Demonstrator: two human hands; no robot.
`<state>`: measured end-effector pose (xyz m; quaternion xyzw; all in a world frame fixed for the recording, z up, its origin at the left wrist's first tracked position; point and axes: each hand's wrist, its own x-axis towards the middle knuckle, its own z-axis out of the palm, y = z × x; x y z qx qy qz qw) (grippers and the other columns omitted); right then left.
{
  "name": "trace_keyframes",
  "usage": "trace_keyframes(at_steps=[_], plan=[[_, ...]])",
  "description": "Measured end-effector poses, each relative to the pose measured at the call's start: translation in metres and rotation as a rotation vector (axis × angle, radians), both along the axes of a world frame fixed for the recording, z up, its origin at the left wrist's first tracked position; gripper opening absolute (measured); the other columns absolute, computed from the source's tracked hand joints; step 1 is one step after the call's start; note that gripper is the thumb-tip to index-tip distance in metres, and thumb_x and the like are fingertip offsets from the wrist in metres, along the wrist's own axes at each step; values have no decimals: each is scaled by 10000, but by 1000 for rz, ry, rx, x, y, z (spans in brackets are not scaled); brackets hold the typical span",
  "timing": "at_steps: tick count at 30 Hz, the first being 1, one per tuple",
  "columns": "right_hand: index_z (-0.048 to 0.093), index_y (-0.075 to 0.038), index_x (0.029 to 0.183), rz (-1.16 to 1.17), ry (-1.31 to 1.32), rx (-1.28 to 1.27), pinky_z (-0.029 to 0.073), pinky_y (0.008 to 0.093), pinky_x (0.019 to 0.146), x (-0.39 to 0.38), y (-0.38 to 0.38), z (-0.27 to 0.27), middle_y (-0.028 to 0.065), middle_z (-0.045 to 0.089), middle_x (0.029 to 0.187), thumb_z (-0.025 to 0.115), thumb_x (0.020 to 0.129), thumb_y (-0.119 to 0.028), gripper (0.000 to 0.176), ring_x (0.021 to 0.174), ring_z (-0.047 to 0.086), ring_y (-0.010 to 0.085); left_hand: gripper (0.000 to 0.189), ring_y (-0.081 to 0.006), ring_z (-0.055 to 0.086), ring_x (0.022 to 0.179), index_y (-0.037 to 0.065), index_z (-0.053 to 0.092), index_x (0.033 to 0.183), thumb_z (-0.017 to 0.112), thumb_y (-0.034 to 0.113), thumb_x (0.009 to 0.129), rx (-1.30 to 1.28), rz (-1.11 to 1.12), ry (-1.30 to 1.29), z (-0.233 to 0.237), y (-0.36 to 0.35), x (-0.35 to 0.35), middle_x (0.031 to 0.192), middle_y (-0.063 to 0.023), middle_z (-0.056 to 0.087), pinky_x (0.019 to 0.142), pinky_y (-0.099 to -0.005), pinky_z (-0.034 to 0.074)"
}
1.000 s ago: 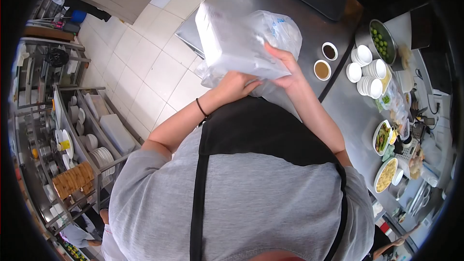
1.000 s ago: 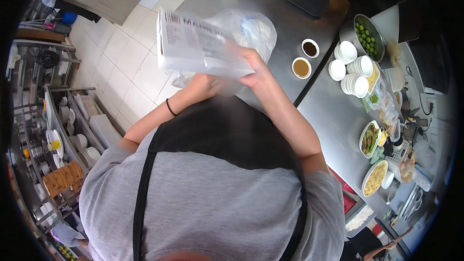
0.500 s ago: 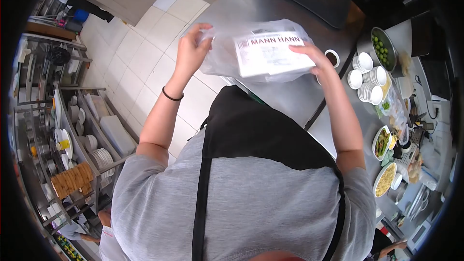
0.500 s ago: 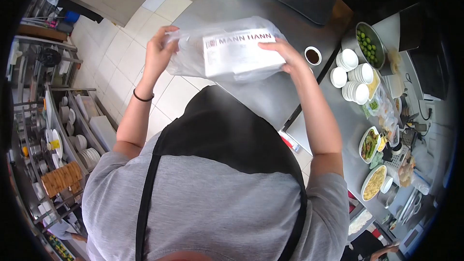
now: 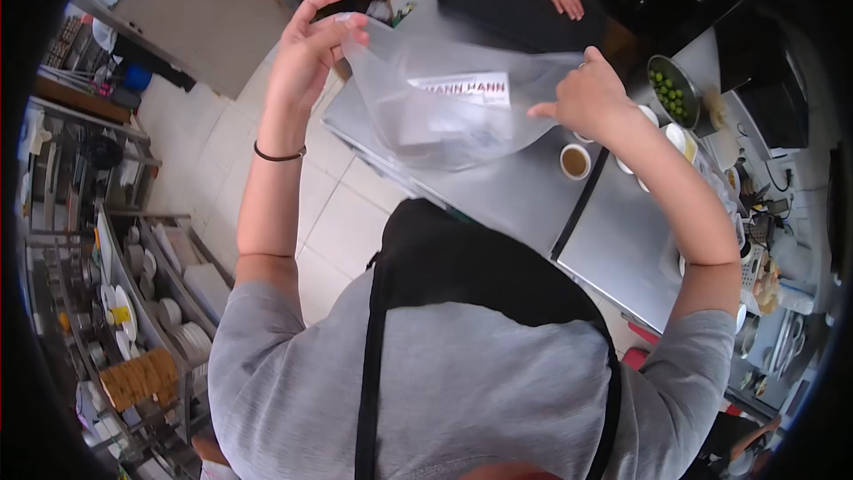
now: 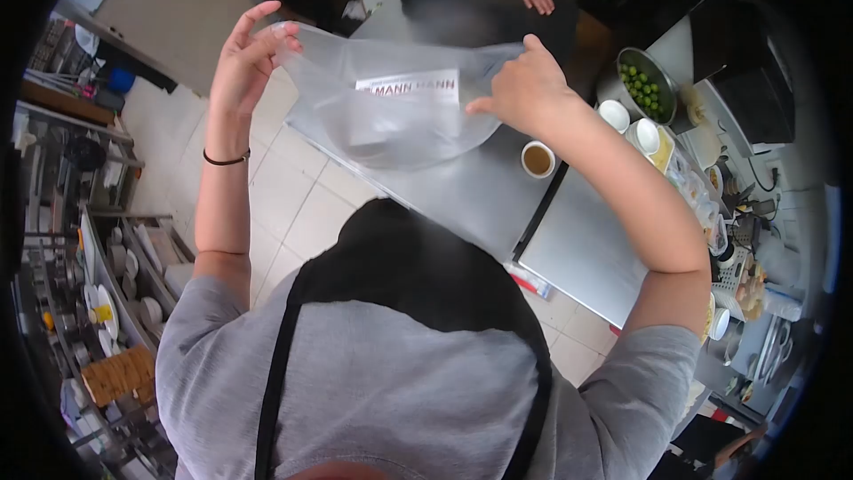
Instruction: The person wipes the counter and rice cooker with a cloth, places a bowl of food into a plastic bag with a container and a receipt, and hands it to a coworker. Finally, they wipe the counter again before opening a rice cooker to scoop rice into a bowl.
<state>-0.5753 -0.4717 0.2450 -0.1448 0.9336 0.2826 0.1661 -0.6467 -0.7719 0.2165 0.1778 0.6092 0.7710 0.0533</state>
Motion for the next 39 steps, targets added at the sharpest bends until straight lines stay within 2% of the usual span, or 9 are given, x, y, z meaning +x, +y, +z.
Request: trace_keyframes(at_steps=[3, 6, 9, 15, 19, 32, 37, 38, 39], plan=[[630, -38, 810, 47, -141, -312, 374, 359, 814, 3, 3, 44, 135, 608, 766, 494, 831, -354, 345, 796, 581, 275, 560, -171, 580, 826, 26, 354, 1214, 632, -1, 729, -104, 50, 248, 10, 35, -2, 989, -132, 584, 754, -301, 468], [420, -15, 752, 252, -134, -989, 410, 360, 581, -8, 2, 41, 131, 581, 706, 535, 693, 7, 131, 668, 558, 308, 690, -170, 566, 885, 62, 339, 1239, 657, -74, 643, -184, -316, 211, 5, 89, 26, 1048, -115, 538, 782, -300, 472], [425, -25, 730, 68, -118, -1228, 416, 351, 579, -14, -14, 21, 120, 542, 658, 516, 692, 31, 114, 636, 545, 294, 612, -155, 555, 911, 49, 393, 1190, 651, -49, 643, -282, -206, 640, -51, 141, 24, 1034, -97, 532, 739, -263, 477], [540, -22, 828, 270, 636, -1411, 424, 321, 754, 4, 2, 2, 119, 568, 929, 586, 711, -26, 126, 883, 549, 249, 295, -53, 470, 530, 47, 489, 970, 530, -36, 691, -284, -375, 88, -6, 143, -32, 684, 0, 558, 467, -175, 355], [564, -7, 867, -30, 790, -1566, 453, 297, 740, 46, 54, -8, 82, 570, 929, 616, 749, -45, 134, 882, 557, 207, 258, -89, 475, 515, 11, 493, 931, 542, -58, 688, -264, -302, 79, 23, 163, -93, 634, -40, 540, 448, -207, 356], [573, -14, 771, -1093, 1099, -734, 436, 363, 679, 356, 135, -234, 144, 552, 806, 571, 755, -55, 45, 766, 549, 316, 266, -103, 501, 508, 36, 514, 947, 580, 16, 690, -413, 38, 442, 54, 273, -264, 644, -22, 537, 422, -222, 374], [582, -22, 785, -1424, 1087, -629, 455, 364, 657, 421, 86, -268, 146, 562, 812, 591, 734, -55, 62, 728, 561, 302, 205, -147, 560, 529, 74, 586, 919, 617, 151, 732, -317, -28, 604, -24, 305, -383, 656, -44, 588, 463, -257, 433], [587, -26, 793, -1450, 1056, -638, 456, 364, 663, 429, 80, -273, 145, 563, 825, 598, 731, -61, 72, 736, 564, 304, 184, -177, 519, 519, 96, 579, 967, 541, 193, 816, -482, 170, 827, -53, 310, -436, 689, -68, 554, 450, -271, 435], [591, -31, 801, -1477, 1029, -648, 458, 364, 668, 437, 74, -277, 143, 565, 838, 605, 728, -68, 83, 743, 566, 306, 257, -195, 560, 546, 95, 601, 898, 538, 328, 807, -861, 274, 259, 8, 294, -287, 655, -72, 564, 428, -323, 444]])
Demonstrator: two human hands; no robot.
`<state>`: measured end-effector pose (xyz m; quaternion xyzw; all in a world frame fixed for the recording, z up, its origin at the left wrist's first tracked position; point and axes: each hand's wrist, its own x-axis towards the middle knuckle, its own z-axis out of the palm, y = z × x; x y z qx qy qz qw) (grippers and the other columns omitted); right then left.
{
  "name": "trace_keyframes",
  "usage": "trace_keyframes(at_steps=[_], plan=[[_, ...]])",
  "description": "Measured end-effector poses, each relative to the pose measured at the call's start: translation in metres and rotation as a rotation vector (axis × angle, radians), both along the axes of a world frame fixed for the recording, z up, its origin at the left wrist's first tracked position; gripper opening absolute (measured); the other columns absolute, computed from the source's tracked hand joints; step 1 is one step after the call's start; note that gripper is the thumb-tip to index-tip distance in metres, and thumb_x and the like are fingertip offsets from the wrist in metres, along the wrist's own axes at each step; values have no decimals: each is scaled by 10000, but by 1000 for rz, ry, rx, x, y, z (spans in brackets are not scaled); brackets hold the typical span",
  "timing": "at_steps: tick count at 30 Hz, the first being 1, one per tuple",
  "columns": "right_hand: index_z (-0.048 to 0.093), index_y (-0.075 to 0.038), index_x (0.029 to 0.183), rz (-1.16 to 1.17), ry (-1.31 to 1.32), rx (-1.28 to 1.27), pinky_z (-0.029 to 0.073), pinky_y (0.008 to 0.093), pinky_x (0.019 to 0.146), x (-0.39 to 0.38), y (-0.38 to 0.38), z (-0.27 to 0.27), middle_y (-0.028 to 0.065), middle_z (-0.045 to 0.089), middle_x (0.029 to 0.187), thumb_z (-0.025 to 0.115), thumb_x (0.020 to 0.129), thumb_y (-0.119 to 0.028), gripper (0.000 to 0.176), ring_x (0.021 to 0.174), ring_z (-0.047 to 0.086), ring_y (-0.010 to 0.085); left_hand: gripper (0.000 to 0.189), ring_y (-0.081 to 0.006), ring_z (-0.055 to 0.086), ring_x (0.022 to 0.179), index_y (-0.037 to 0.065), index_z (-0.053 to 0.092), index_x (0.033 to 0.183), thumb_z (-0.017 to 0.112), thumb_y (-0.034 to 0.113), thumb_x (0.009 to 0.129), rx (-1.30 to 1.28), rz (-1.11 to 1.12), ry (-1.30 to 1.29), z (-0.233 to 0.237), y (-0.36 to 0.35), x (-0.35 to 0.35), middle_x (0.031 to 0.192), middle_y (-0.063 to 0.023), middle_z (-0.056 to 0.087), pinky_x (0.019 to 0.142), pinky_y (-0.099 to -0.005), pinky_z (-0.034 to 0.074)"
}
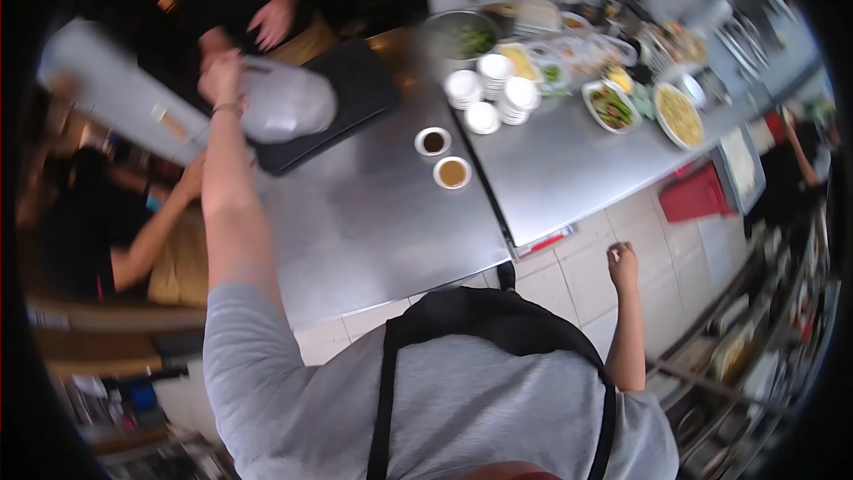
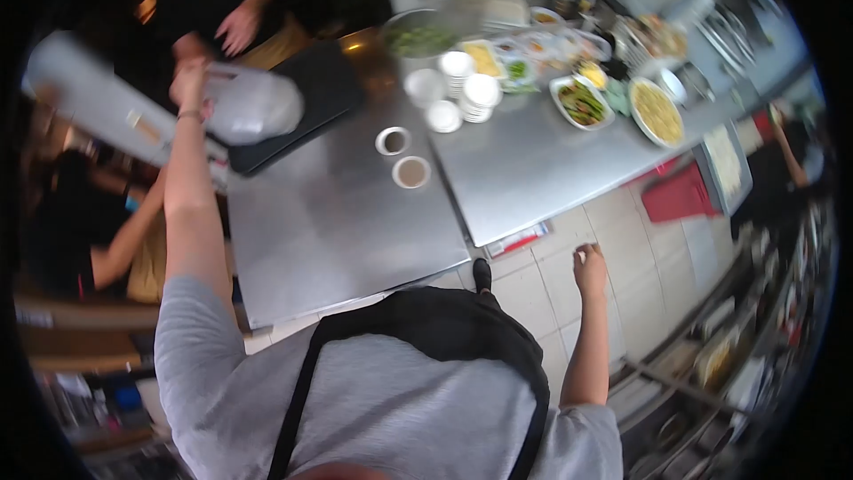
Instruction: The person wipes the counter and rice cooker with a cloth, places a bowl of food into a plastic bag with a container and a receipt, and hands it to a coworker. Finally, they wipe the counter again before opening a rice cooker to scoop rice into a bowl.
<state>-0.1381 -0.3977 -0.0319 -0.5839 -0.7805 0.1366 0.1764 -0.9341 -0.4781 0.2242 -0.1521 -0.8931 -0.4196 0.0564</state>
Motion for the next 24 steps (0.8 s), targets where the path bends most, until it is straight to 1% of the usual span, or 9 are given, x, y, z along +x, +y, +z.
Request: trace_keyframes(at_steps=[1, 2, 3, 8, 10, 15, 18, 21, 24], plan=[[595, -35, 808, -28, -20, -44, 459, 367, 676, 4, -5, -1, 143, 567, 846, 612, 727, -83, 96, 752, 569, 307, 285, -238, 554, 530, 99, 597, 920, 503, 351, 822, 263, -202, 22, -47, 10, -75, 672, -94, 566, 413, -377, 454], [600, -38, 815, -53, -38, -88, 459, 370, 684, 5, -9, 0, 143, 568, 854, 619, 725, -99, 110, 760, 572, 308, 278, -263, 576, 561, 96, 622, 888, 459, 316, 838, 267, -4, -265, 14, 4, 48, 667, -88, 578, 426, -394, 476], [603, -45, 822, -67, -58, -146, 457, 382, 707, 3, -14, 8, 146, 566, 868, 623, 725, -123, 126, 799, 566, 314, 278, -263, 576, 561, 96, 622, 888, 459, 316, 838, 256, -57, -279, 9, 15, 56, 667, -88, 578, 426, -394, 476], [617, -67, 883, -21, -150, -394, 460, 381, 767, 27, -2, -20, 136, 581, 943, 644, 721, -215, 221, 885, 566, 301, 300, -301, 606, 889, 116, 609, 1001, 495, 286, 783, -527, -73, 383, 0, 46, 0, 953, -166, 619, 749, -425, 483], [619, -71, 903, 10, -188, -438, 460, 377, 780, 40, 7, -31, 134, 589, 966, 646, 722, -244, 252, 906, 566, 296, 274, -320, 584, 922, 99, 611, 998, 536, 236, 773, -485, -10, 683, 9, 63, 52, 983, -177, 604, 766, -414, 475], [611, -59, 961, 204, -249, -551, 458, 380, 799, 70, 41, -34, 156, 599, 990, 628, 731, -320, 348, 944, 559, 298, 137, -302, 578, 830, 65, 609, 861, 577, 156, 763, -180, -468, 940, 0, 97, 203, 875, -127, 600, 699, -397, 459], [613, -44, 966, 232, -223, -507, 450, 385, 797, 109, 64, -38, 171, 608, 959, 627, 736, -310, 352, 923, 564, 313, 71, -239, 583, 681, 38, 604, 801, 578, 79, 748, 138, -612, 731, -31, 117, 328, 774, -111, 591, 621, -320, 454], [612, -56, 975, 216, -244, -497, 453, 387, 801, 164, 86, -42, 161, 598, 983, 620, 741, -324, 356, 932, 560, 307, 97, -251, 585, 661, 37, 618, 802, 590, 96, 730, 182, -709, 630, -106, 145, 423, 741, -131, 596, 620, -345, 454], [606, -64, 989, 199, -266, -480, 461, 386, 800, 223, 103, -51, 145, 589, 1007, 617, 741, -333, 366, 950, 556, 293, 144, -251, 608, 664, 44, 639, 832, 597, 146, 741, 46, -795, 112, -190, 163, 528, 734, -150, 623, 634, -339, 463]])
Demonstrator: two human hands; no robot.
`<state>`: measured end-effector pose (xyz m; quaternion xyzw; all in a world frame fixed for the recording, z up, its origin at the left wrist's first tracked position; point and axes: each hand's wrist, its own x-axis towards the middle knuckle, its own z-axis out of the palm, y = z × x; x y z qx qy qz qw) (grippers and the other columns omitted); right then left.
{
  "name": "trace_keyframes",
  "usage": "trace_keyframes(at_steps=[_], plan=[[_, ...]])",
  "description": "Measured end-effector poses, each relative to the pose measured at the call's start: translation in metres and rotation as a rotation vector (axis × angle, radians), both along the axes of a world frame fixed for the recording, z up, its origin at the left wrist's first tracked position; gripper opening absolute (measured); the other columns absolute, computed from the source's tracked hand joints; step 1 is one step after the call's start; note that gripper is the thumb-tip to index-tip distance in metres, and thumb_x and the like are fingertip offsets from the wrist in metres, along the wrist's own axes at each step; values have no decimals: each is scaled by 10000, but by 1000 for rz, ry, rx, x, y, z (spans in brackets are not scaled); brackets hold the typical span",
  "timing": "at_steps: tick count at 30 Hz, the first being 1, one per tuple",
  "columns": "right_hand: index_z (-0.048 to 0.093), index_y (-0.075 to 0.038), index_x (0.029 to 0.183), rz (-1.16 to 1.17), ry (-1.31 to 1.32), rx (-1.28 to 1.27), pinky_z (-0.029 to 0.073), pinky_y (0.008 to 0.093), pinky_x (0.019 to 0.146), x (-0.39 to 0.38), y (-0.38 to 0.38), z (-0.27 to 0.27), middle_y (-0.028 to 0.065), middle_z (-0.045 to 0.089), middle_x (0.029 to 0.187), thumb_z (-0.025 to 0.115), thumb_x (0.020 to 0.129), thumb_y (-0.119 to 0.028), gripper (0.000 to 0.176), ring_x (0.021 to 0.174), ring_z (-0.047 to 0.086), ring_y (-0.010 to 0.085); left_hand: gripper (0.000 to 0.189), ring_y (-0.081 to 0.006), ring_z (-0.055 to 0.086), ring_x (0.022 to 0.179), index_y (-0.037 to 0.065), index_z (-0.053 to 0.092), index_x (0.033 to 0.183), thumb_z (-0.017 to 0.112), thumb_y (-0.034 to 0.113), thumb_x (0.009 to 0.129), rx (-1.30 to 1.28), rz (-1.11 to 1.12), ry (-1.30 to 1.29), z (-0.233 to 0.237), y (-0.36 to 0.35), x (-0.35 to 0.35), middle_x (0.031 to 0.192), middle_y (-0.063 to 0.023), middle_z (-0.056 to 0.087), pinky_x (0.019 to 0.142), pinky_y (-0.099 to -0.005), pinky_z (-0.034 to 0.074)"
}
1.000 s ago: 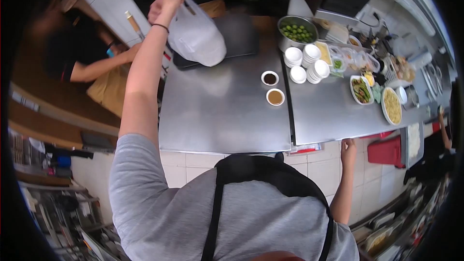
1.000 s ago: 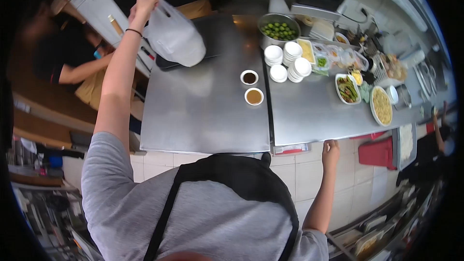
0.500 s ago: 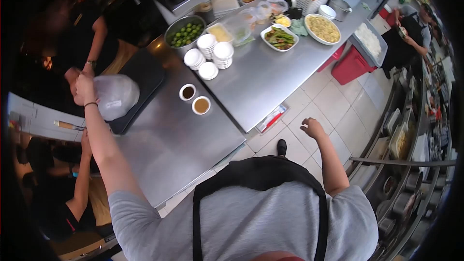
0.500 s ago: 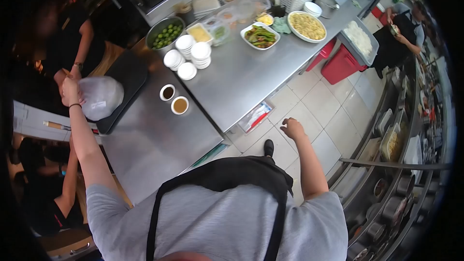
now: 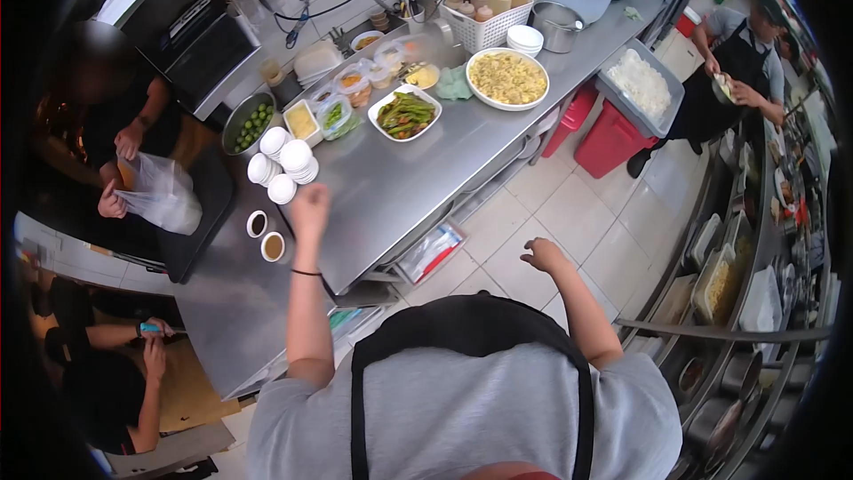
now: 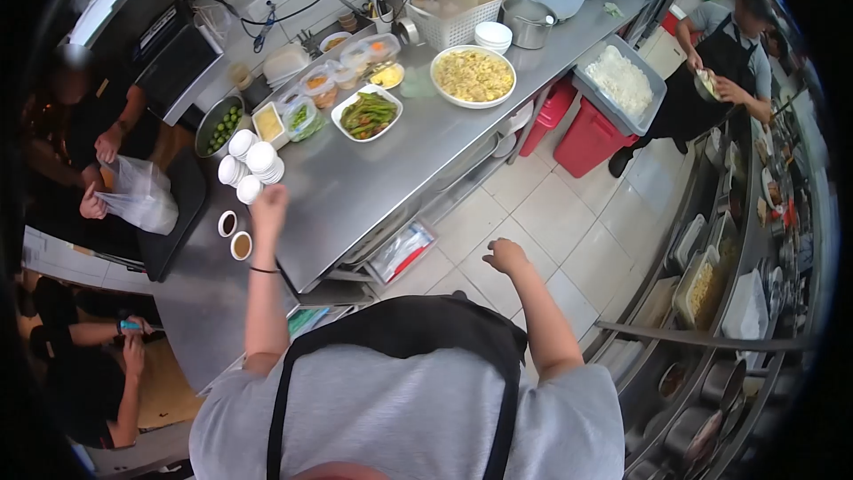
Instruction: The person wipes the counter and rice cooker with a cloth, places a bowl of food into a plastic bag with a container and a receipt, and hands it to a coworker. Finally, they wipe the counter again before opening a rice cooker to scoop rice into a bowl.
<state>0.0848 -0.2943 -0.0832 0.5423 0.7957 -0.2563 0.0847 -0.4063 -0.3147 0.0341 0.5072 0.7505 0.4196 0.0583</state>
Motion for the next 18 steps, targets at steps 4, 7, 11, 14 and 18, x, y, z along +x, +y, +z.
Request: trace_keyframes(at_steps=[4, 7, 11, 14, 18], plan=[[594, -59, 1014, -58, -131, -77, 456, 384, 811, 52, 13, 3, 148, 585, 1020, 625, 735, -343, 399, 974, 546, 290, 114, -225, 620, 662, 44, 637, 786, 606, 129, 717, -227, -270, -137, -39, 10, 121, 728, -131, 630, 629, -316, 478], [590, -52, 1029, -28, -102, -100, 445, 384, 826, 64, 39, 9, 162, 586, 1010, 638, 723, -348, 428, 972, 542, 302, 132, -205, 623, 676, 47, 634, 807, 609, 124, 704, -385, -340, -216, -50, 24, 160, 755, -118, 639, 636, -307, 486], [605, -42, 993, 67, 91, 11, 445, 391, 807, 29, 87, 22, 168, 588, 971, 638, 726, -305, 376, 940, 547, 317, 301, -199, 618, 732, 34, 541, 1035, 597, 119, 753, -417, -296, -547, -47, 66, 151, 893, -111, 622, 658, -318, 499], [615, -4, 898, 194, 334, 177, 445, 405, 786, -22, 130, 31, 189, 579, 909, 612, 738, -253, 296, 877, 558, 338, 463, -279, 588, 881, 23, 337, 1231, 536, 87, 818, -465, -130, -1029, -34, 110, 124, 1066, -173, 541, 760, -382, 501], [614, -7, 848, 398, 333, 286, 453, 399, 722, -94, 187, 48, 175, 584, 851, 598, 714, -134, 185, 811, 558, 342, 414, -407, 455, 1083, 15, 268, 1203, 468, 42, 841, -170, -21, -1683, -55, 149, 102, 1194, -289, 382, 914, -458, 420]])
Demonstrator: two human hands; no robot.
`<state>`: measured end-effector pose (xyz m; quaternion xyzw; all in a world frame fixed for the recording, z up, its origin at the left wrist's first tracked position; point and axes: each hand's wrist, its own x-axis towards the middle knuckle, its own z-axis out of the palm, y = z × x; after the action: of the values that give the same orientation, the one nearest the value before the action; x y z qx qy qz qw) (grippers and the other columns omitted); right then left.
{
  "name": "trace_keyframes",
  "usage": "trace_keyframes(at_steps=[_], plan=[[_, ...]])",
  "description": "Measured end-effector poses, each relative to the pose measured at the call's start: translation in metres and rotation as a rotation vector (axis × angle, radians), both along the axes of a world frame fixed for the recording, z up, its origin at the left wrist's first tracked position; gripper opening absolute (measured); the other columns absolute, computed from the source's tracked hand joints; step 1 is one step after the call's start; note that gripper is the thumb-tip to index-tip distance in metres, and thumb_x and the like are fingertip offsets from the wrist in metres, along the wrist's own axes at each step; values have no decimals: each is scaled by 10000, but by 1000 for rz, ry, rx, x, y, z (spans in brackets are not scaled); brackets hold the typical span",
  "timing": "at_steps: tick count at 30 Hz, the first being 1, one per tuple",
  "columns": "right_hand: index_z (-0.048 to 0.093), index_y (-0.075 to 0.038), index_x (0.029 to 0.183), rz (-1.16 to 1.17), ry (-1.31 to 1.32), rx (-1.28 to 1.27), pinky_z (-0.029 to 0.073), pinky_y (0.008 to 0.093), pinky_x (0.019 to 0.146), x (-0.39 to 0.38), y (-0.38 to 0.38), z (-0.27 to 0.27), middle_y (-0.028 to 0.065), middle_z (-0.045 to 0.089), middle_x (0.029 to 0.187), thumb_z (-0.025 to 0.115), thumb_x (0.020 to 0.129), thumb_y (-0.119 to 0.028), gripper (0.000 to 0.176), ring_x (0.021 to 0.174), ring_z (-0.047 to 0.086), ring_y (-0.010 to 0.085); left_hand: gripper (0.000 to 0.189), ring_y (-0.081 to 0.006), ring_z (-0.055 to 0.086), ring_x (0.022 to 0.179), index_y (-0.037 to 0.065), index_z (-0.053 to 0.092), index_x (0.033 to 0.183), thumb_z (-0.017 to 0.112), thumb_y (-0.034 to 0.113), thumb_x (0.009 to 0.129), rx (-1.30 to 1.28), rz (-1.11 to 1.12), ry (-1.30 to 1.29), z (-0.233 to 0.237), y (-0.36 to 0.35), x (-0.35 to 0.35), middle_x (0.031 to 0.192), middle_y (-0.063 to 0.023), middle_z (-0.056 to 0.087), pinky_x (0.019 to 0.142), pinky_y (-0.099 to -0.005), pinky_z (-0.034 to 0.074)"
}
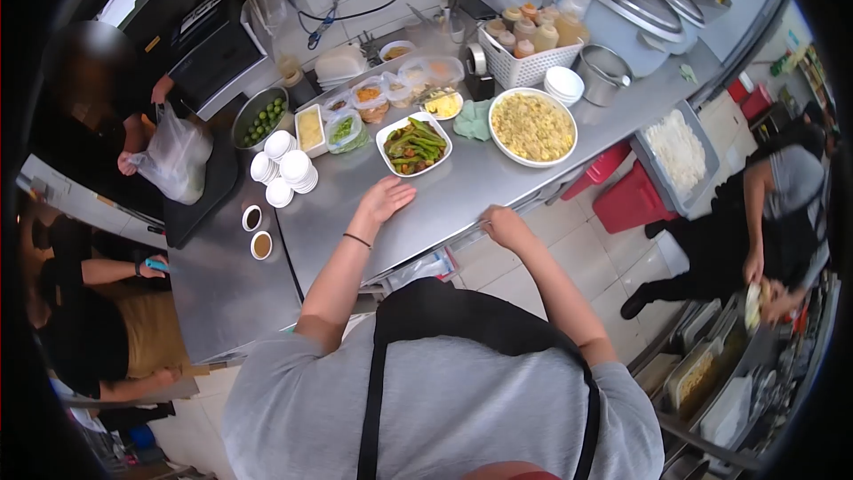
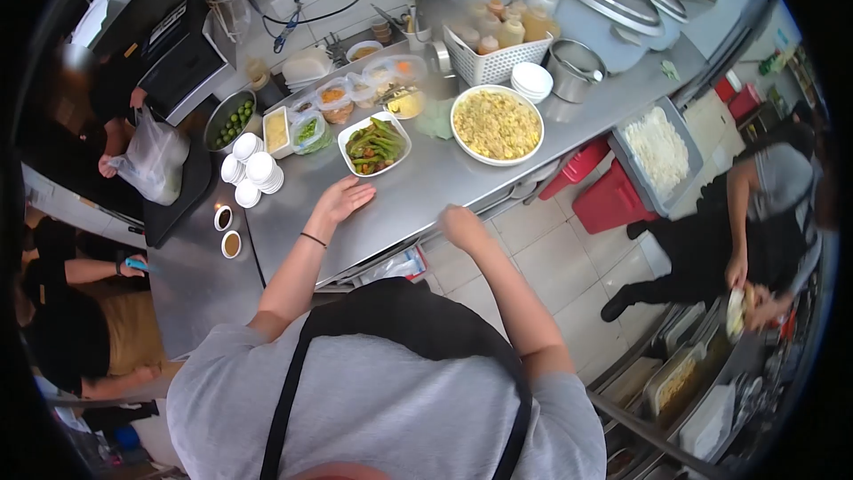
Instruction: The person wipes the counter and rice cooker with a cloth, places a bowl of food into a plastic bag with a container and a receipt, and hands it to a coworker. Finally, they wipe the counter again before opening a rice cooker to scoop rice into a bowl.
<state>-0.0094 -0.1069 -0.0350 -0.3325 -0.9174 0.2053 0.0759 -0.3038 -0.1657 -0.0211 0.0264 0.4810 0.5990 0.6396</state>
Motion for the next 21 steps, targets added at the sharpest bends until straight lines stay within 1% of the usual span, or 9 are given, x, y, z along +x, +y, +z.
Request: trace_keyframes(at_steps=[2, 6, 9, 11, 14, 16, 18, 19, 21], plan=[[608, 3, 820, 115, -29, 64, 454, 403, 710, -29, 35, 10, 182, 582, 850, 582, 705, -94, 152, 805, 557, 345, 518, -389, 484, 1043, 32, 186, 1277, 467, 33, 842, 41, 58, -68, -5, 18, 3, 1189, -283, 377, 885, -458, 440], [560, 19, 794, -44, 33, 291, 482, 378, 696, -81, 101, 25, 209, 567, 853, 488, 680, -2, 136, 821, 574, 323, 335, -373, 480, 1061, -17, 321, 1107, 404, -69, 787, 126, 138, 25, -17, 39, 4, 1163, -253, 417, 896, -465, 445], [542, 29, 847, -23, 239, 403, 468, 380, 744, -109, 146, 6, 197, 567, 870, 478, 704, -20, 165, 838, 566, 329, 361, -356, 511, 1025, -35, 323, 1108, 378, -95, 756, 76, 173, 71, -8, 31, 3, 1153, -227, 437, 878, -456, 461], [547, 38, 940, -164, 118, 493, 446, 368, 797, -126, 164, -15, 202, 560, 902, 473, 722, -45, 244, 900, 535, 326, 384, -332, 529, 1015, -37, 334, 1145, 375, -81, 765, 79, 168, 85, -14, 21, -3, 1144, -220, 463, 865, -436, 474], [547, 31, 937, -113, -2, 552, 439, 366, 806, -121, 129, -24, 189, 558, 915, 492, 742, -79, 230, 910, 534, 319, 396, -311, 534, 1020, -32, 349, 1173, 372, -62, 778, 42, 166, 123, -16, -20, -16, 1123, -211, 493, 869, -415, 474], [552, 6, 921, 96, -169, 159, 404, 411, 833, -104, 91, 12, 173, 548, 1008, 480, 750, -107, 217, 914, 525, 280, 386, -302, 548, 1002, -48, 369, 1170, 381, -51, 785, 34, 253, 123, -18, -54, -20, 1096, -203, 517, 862, -394, 484], [564, -31, 925, 337, -247, 30, 313, 515, 914, -84, 67, 37, 196, 486, 1112, 511, 756, -181, 232, 1009, 480, 313, 380, -298, 554, 994, -71, 375, 1167, 397, -44, 789, -13, 303, 115, -7, -87, -15, 1098, -202, 517, 846, -379, 496], [564, -31, 925, 379, -252, 30, 313, 515, 914, -80, 64, 31, 196, 486, 1112, 511, 756, -181, 232, 1009, 480, 313, 380, -298, 554, 994, -71, 375, 1167, 397, -44, 789, -21, 344, 109, 1, -100, -5, 1098, -202, 517, 846, -379, 496], [513, -66, 1085, 322, 43, 205, 202, 599, 948, -83, 67, 12, 221, 407, 1215, 546, 770, -325, 410, 1150, 361, 393, 380, -302, 574, 954, -96, 393, 1159, 384, -49, 783, -50, 500, 186, 21, -120, 11, 1054, -199, 545, 784, -352, 530]])
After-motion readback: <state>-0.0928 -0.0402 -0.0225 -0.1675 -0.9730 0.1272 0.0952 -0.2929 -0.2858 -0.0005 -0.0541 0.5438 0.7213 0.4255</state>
